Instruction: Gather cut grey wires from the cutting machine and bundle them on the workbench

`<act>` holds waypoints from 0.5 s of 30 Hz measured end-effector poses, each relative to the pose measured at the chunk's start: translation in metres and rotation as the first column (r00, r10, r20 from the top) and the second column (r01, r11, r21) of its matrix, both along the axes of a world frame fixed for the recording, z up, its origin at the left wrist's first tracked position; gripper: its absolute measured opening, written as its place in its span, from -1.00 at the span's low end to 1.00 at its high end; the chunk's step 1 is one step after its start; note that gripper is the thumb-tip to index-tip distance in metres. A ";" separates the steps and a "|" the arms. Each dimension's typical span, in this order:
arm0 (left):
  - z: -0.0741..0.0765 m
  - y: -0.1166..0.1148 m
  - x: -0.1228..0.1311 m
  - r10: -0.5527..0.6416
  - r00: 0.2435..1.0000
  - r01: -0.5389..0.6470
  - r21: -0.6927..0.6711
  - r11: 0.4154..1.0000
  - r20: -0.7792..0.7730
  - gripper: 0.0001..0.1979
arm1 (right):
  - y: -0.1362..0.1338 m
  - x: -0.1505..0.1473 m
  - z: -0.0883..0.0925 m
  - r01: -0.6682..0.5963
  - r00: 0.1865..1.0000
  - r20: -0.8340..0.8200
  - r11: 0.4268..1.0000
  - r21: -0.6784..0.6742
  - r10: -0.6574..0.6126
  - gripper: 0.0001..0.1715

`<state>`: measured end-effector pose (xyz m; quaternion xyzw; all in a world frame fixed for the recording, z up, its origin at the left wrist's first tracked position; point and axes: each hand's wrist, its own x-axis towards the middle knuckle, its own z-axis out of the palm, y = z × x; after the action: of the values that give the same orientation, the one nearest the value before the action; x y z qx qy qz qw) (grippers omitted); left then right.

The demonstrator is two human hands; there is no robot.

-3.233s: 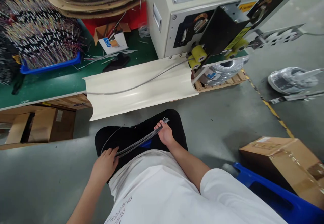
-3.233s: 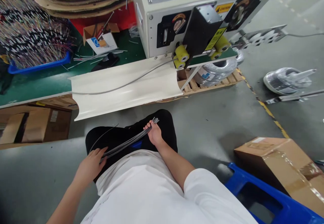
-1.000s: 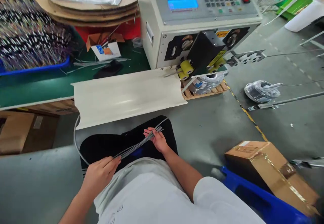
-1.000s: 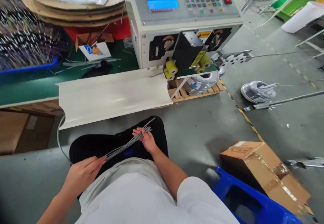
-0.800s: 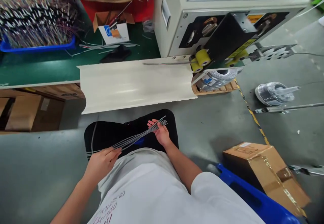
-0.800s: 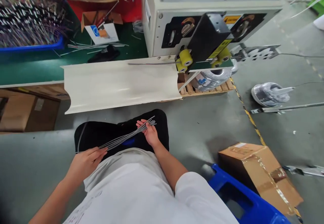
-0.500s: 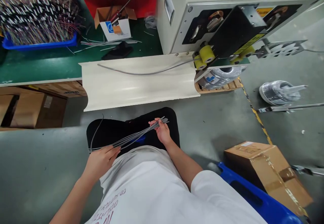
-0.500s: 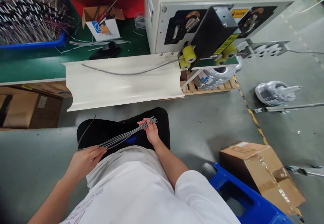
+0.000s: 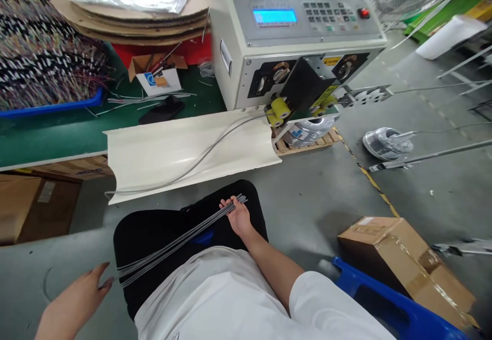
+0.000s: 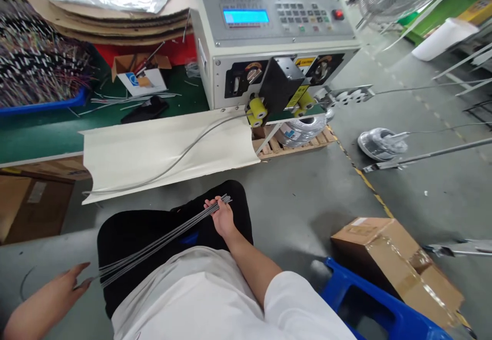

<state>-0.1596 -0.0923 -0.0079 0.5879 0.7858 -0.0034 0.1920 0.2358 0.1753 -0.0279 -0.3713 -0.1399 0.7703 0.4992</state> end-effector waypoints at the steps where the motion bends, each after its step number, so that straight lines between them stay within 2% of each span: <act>1: -0.005 0.000 0.002 -0.016 1.000 0.016 0.011 1.000 0.004 -0.57 | 0.001 -0.001 0.000 0.010 1.000 0.002 1.000 -0.021 -0.010 -0.79; 3: -0.011 0.006 0.011 -0.045 0.999 0.045 0.029 0.999 -0.010 -0.57 | 0.003 -0.003 0.000 0.015 1.000 0.008 0.999 -0.044 -0.014 -0.80; 5: -0.007 0.021 0.026 -0.070 0.997 0.071 0.036 0.997 -0.035 -0.57 | 0.004 -0.004 0.000 0.003 1.000 0.012 0.999 -0.051 -0.002 -0.79; 7: 0.011 0.044 0.048 -0.116 0.993 0.116 0.041 0.992 -0.014 -0.56 | 0.005 -0.006 -0.001 -0.008 1.000 0.018 0.999 -0.041 0.009 -0.77; 9: 0.045 0.077 0.076 -0.254 0.965 0.245 0.117 0.962 0.065 -0.56 | 0.004 -0.007 -0.004 -0.022 0.999 0.045 1.000 -0.007 0.022 -0.74; 10: 0.065 0.096 0.092 -0.363 0.925 0.336 0.201 0.920 0.115 -0.55 | 0.004 -0.008 -0.006 -0.031 0.997 0.067 0.999 0.016 0.030 -0.73; 12: 0.108 0.135 0.124 -0.581 0.810 0.501 0.418 0.758 0.083 -0.60 | 0.002 -0.010 -0.009 -0.046 0.993 0.114 0.997 0.061 0.039 -0.69; 13: 0.128 0.154 0.138 -0.611 0.792 0.506 0.542 0.671 0.017 -0.62 | 0.002 -0.011 -0.010 -0.052 0.990 0.132 0.996 0.079 0.041 -0.68; 15: 0.157 0.191 0.160 -0.549 0.826 0.467 0.702 0.538 -0.129 -0.65 | 0.001 -0.012 -0.011 -0.054 0.987 0.156 0.994 0.097 0.039 -0.65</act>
<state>0.0005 0.0984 0.1490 0.8163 0.5082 0.2740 -0.0162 0.2236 0.1761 -0.0386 -0.4007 -0.2256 0.7426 0.4869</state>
